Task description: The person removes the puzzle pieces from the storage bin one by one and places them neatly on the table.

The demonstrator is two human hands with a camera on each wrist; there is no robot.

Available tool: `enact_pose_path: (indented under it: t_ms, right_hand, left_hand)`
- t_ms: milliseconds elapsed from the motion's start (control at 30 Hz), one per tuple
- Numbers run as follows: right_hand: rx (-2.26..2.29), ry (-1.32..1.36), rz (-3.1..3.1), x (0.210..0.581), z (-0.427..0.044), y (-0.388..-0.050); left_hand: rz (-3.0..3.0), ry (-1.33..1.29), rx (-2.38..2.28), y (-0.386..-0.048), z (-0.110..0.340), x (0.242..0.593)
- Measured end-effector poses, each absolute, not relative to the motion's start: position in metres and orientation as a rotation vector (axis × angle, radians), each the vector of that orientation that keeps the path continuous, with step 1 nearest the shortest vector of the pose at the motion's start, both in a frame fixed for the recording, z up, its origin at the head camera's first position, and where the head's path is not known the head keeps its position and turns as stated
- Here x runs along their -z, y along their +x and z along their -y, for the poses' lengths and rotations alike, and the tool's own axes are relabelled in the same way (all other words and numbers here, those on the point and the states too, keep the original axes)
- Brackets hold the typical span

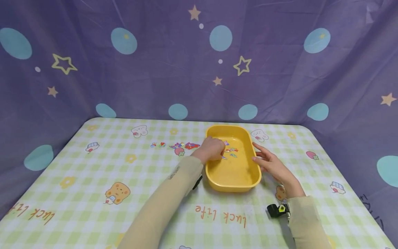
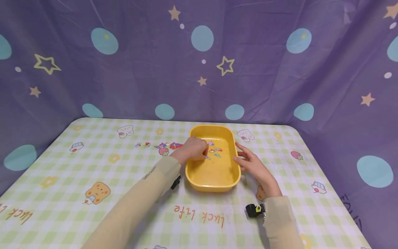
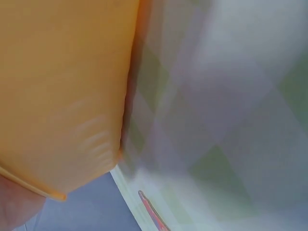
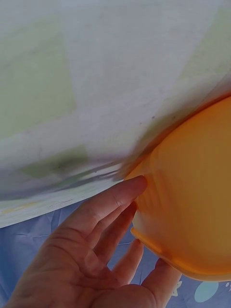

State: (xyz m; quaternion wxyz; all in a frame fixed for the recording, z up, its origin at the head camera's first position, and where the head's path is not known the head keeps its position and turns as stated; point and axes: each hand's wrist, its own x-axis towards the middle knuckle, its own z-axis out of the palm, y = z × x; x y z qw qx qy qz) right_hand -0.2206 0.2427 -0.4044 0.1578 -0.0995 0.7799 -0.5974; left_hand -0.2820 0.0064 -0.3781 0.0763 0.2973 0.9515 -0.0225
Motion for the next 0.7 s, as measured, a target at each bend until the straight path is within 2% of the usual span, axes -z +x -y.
enact_pose_path:
  t_ms: [267,700]
  right_hand:
    - [1.715,-0.286,-2.224,0.4044,-0.2427,-0.2207]
    - [1.707,-0.295,-2.225,0.406,-0.2446,-0.2223]
  left_hand:
    - [-2.893,0.988,-0.007,-0.2797,-0.0032,0.3775]
    - [-2.89,1.055,-0.393,-0.2864,0.0028,0.3785]
